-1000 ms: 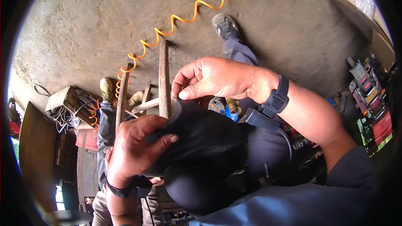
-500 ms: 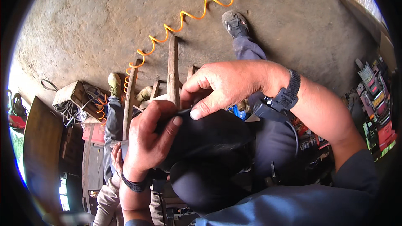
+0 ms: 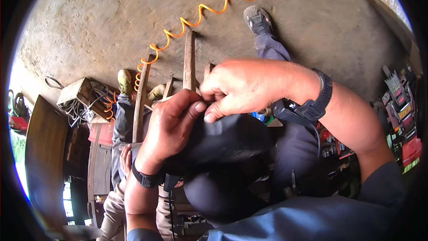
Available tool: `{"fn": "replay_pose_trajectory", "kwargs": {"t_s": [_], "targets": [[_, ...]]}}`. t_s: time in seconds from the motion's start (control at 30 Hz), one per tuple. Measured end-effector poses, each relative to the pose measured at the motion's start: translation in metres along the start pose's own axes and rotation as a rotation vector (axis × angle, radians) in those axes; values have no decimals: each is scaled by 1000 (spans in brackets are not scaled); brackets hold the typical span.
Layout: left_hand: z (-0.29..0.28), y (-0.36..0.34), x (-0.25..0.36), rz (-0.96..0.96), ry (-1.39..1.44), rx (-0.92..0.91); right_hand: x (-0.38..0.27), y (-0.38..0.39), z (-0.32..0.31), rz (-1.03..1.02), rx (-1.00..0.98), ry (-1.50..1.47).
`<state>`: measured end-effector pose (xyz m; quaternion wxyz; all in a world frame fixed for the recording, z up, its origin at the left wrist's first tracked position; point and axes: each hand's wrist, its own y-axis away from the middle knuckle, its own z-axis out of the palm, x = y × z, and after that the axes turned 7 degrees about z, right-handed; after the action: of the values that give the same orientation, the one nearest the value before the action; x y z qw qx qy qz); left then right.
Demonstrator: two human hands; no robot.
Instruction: Upholstering and stapling a new cover onto a motorcycle seat base.
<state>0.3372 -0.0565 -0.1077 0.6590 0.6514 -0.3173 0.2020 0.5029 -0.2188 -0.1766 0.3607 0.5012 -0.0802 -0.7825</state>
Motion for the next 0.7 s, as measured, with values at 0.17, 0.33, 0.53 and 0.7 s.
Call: {"fn": "replay_pose_trajectory", "kwargs": {"t_s": [0.17,0.33,0.53,0.7], "targets": [[-25,-1,-8,-92,116,-219,14,10,24,51,81,-261],[-35,21,-28,-213,176,-206,12,7,40,171,261,-352],[-14,24,-15,-189,-145,-57,20,5,59,296,427,-529],[-20,31,-21,-84,-219,28,16,1,62,196,455,-551]]}}
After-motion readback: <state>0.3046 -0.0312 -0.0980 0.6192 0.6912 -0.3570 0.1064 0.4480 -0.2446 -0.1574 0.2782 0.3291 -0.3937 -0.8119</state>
